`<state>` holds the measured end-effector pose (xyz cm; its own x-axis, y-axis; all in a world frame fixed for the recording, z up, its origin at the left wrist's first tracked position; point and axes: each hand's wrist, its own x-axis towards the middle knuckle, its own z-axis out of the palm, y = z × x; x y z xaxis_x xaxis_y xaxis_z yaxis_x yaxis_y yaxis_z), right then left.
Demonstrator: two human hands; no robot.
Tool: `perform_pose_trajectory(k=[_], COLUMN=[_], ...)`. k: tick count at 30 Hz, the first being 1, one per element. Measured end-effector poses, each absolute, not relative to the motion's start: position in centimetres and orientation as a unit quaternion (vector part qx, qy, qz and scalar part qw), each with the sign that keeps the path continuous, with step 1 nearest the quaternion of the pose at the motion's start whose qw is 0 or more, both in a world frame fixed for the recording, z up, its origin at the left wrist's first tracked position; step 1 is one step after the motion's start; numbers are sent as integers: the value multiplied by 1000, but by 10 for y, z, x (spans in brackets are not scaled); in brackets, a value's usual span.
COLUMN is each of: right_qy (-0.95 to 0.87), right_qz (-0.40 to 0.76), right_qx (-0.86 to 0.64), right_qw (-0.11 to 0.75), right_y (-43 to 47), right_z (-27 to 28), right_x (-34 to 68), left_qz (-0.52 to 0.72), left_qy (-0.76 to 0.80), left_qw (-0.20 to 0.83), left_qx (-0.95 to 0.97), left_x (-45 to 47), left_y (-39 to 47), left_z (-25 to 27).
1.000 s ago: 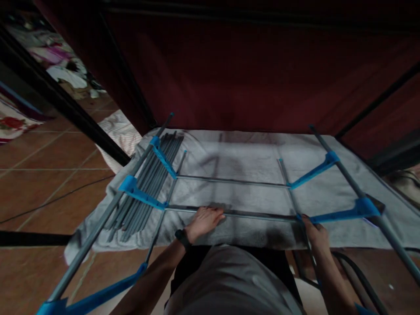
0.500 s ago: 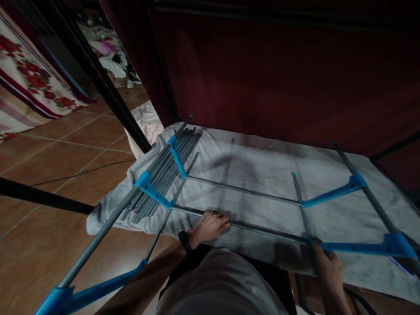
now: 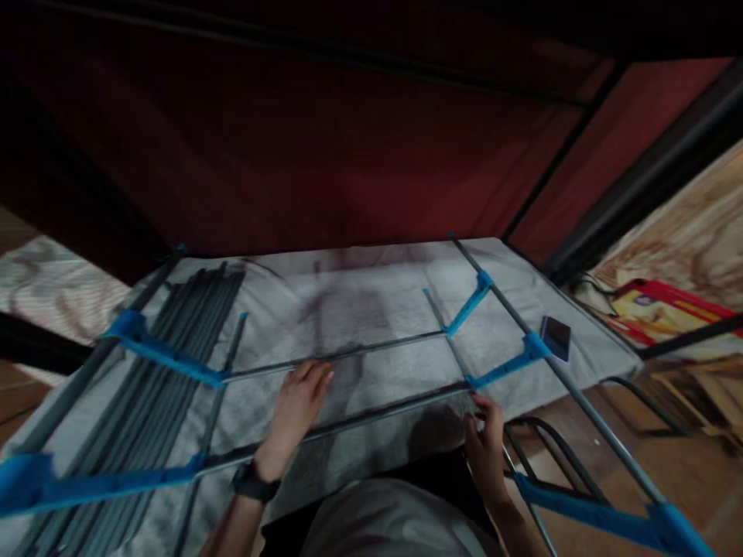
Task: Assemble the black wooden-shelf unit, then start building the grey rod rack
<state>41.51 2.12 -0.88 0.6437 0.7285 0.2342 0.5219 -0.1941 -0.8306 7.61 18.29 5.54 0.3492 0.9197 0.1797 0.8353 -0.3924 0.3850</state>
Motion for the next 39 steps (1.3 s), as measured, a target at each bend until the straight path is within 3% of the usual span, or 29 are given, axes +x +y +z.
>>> perform_pose_trajectory(k=[4, 8, 13, 27, 39], right_qy=[-501, -442, -393, -370, -343], right_qz=[90, 76, 162, 142, 134], right_qx=[-708, -745, -820, -884, -910], right_qw=[489, 493, 383, 247, 188], right_y=[61, 136, 194, 203, 207], right_z=[11, 20, 11, 6, 8], right_x=[397, 423, 458, 461, 456], left_qz=[168, 111, 28, -67, -64], left_qy=[519, 497, 487, 505, 493], left_qw=[65, 48, 67, 41, 35], left_qx=[835, 859, 871, 860, 867], left_x=[84, 85, 77, 77, 78], left_y=[226, 247, 254, 254, 249], left_z=[48, 35, 21, 20, 20])
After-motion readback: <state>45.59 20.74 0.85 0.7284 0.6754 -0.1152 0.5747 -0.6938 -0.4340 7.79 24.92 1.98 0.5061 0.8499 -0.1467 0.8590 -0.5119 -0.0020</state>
